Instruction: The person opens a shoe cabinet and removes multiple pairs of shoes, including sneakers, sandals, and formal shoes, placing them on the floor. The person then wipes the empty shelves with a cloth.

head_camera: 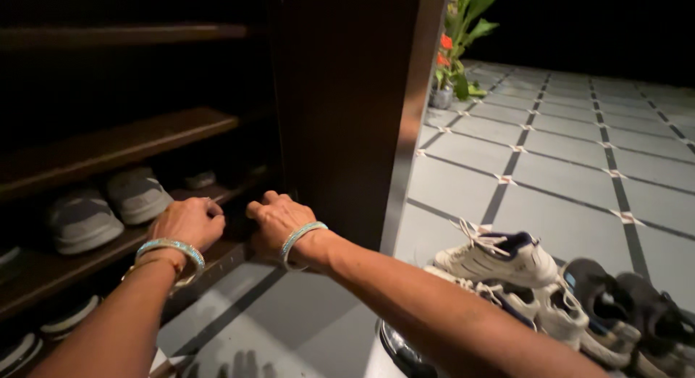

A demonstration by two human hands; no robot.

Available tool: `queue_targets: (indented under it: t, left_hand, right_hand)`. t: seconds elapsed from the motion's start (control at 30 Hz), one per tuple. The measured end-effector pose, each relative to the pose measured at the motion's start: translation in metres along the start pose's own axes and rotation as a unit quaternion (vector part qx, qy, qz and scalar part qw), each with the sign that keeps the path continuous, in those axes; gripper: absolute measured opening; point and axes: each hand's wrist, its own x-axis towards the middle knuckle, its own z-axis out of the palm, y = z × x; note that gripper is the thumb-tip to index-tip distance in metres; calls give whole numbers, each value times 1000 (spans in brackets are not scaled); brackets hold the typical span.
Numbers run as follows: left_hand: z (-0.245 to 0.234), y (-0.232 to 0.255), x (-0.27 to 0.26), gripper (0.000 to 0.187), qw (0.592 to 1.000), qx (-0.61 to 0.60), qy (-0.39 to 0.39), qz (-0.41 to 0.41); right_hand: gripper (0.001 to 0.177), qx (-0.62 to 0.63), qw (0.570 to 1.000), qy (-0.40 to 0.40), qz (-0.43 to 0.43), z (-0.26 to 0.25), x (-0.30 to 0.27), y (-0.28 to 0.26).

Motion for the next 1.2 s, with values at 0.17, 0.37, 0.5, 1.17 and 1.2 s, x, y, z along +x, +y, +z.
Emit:
queue_targets:
  t: [0.17,0.37,0.5,1.17,1.2]
  left_hand:
    - [-17,-22,-8,23,996,22,73,-51]
    - [-40,-48,-22,26,986,45,146,-62]
    - [-52,-67,-27,25,981,87,158,-69]
    - [-129,-122,-45,21,928,38,322,-184]
    - [-132,-123,-46,23,929,48,315,-190]
  right_hand:
    - [53,30,998,35,-34,-2,26,-20]
    - [54,14,997,48,-65,-5,62,-41]
    - [49,7,996,44,-73,-10,79,-68]
    - [45,68,983,41,-164,-20,85,-204]
    - [45,68,983,37,-168,-19,85,-205]
